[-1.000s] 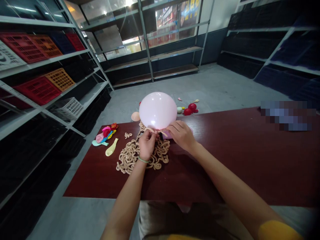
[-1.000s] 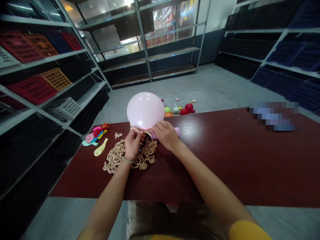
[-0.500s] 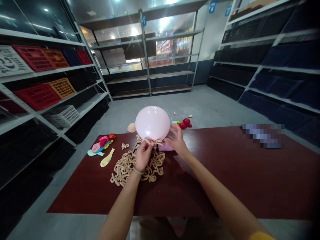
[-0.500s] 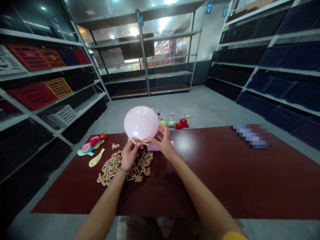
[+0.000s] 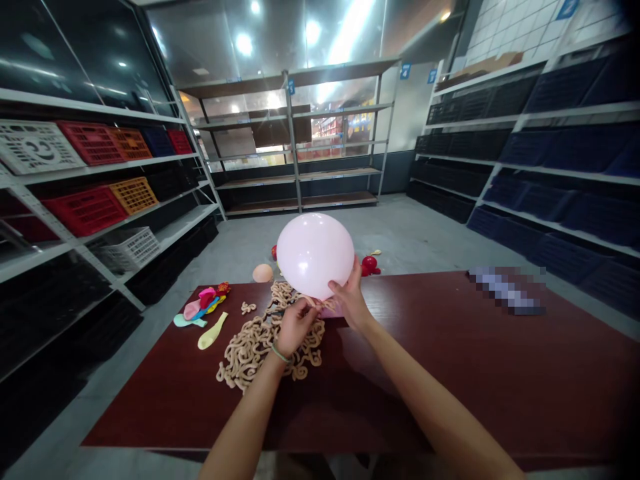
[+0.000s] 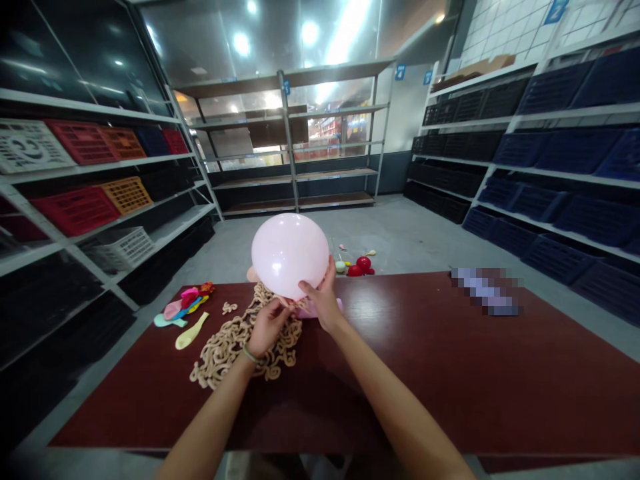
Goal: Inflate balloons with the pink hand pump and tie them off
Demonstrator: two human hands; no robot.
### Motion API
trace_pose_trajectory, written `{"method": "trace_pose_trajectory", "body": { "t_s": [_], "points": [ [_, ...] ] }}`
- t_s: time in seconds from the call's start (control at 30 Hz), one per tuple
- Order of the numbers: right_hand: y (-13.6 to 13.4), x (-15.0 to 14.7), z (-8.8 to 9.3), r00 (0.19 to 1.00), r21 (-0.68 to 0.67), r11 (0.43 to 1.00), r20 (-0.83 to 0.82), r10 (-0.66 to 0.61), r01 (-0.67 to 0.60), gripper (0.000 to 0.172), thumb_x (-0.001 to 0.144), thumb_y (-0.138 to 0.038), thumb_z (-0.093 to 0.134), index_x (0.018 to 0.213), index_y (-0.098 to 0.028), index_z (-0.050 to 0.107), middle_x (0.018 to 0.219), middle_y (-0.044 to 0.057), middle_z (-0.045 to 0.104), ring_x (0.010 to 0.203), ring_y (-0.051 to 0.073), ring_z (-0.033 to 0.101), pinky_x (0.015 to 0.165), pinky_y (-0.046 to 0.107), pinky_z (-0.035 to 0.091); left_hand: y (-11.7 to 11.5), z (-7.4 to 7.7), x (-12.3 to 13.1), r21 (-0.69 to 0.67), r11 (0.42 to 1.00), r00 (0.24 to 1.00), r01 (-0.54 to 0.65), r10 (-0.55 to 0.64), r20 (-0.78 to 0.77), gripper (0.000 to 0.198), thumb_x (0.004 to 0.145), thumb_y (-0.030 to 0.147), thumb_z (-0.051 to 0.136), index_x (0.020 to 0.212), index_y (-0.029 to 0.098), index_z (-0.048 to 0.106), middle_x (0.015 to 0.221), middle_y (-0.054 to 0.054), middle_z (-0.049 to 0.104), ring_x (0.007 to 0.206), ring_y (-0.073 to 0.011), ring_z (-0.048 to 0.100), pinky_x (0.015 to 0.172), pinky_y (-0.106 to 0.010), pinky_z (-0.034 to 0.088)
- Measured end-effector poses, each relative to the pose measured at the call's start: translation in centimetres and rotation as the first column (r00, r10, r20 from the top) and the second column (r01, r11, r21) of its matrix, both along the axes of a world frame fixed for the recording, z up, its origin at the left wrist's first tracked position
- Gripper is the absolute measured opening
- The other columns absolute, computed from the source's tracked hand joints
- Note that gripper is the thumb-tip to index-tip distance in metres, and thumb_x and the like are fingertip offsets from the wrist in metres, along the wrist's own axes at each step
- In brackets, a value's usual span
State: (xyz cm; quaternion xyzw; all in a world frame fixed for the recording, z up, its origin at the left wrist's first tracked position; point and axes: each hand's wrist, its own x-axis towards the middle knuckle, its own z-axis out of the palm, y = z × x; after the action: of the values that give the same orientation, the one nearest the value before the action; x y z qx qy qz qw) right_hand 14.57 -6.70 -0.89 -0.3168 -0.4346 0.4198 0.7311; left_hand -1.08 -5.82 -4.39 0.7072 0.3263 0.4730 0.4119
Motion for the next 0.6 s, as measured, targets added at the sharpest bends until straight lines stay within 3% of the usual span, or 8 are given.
{"method": "trace_pose_trajectory", "body": {
  "t_s": [0.1,0.17,0.23,0.3,0.43,0.6],
  "points": [
    [0.6,0.5,1.3,0.998,0.073,0.995,-0.003,-0.061,0.061,0.107,0.076,-0.036,0.075,0.155,-0.038,0.003,0.163,0.007,0.021,0.143,0.024,0.038,0.113,0.049,0.038,1.0,1.7,0.7,0.078,0.997,1.0,-0.008,0.007,0.014,0.024,0.09,0.038,0.063,0.08,0.017,0.065,0.089,-0.006,0.07,0.085,-0.0181,0.065,0.082,-0.03,0.051],
    [2.0,1.4,2.4,0.989,0.082,0.986,-0.017,-0.144,0.145,0.109,0.075,-0.036,0.075,0.155,-0.039,0.0,0.164,0.007,0.019,0.142,0.024,0.039,0.111,0.048,0.041,2.2,2.8,1.2,0.107,0.994,0.999,0.015,-0.019,0.044,0.019,0.089,0.037,0.065,0.094,0.018,0.068,0.108,-0.009,0.069,0.105,-0.0215,0.064,0.096,-0.034,0.049],
    [4.1,3.0,3.4,0.964,0.016,0.964,-0.017,-0.264,0.264,0.112,0.074,-0.039,0.075,0.155,-0.037,-0.002,0.164,0.009,0.018,0.139,0.025,0.043,0.108,0.047,0.045,3.7,3.7,1.7,0.064,0.998,0.995,-0.001,-0.006,0.097,0.034,0.085,0.035,0.069,0.116,0.021,0.065,0.132,-0.012,0.061,0.123,-0.0247,0.058,0.103,-0.037,0.046],
    [6.5,4.8,4.2,0.922,-0.089,0.917,0.044,-0.386,0.388,0.116,0.071,-0.043,0.076,0.157,-0.031,0.0,0.162,0.013,0.021,0.138,0.026,0.043,0.107,0.045,0.046,5.1,4.3,2.0,-0.03,0.998,0.989,-0.055,0.059,0.134,0.048,0.084,0.034,0.07,0.128,0.021,0.058,0.142,-0.014,0.054,0.127,-0.0262,0.056,0.103,-0.04,0.047],
    [10.3,8.0,4.4,0.846,-0.067,0.851,0.174,-0.504,0.521,0.116,0.068,-0.047,0.077,0.159,-0.022,0.009,0.161,0.013,0.026,0.141,0.025,0.038,0.112,0.039,0.04,6.2,4.5,1.9,-0.089,0.988,0.989,-0.126,0.132,0.066,0.036,0.087,0.037,0.064,0.117,0.018,0.066,0.123,-0.013,0.067,0.115,-0.0249,0.064,0.102,-0.04,0.048],
    [13.1,9.7,3.4,0.841,-0.103,0.847,0.227,-0.491,0.522,0.114,0.074,-0.056,0.069,0.16,-0.024,0.001,0.159,0.012,0.03,0.136,0.023,0.044,0.109,0.04,0.042,4.9,3.5,1.1,-0.201,0.972,0.986,-0.125,0.144,0.085,0.04,0.084,0.048,0.063,0.107,0.017,0.071,0.097,-0.01,0.073,0.092,-0.0236,0.07,0.081,-0.036,0.057]
  ]
}}
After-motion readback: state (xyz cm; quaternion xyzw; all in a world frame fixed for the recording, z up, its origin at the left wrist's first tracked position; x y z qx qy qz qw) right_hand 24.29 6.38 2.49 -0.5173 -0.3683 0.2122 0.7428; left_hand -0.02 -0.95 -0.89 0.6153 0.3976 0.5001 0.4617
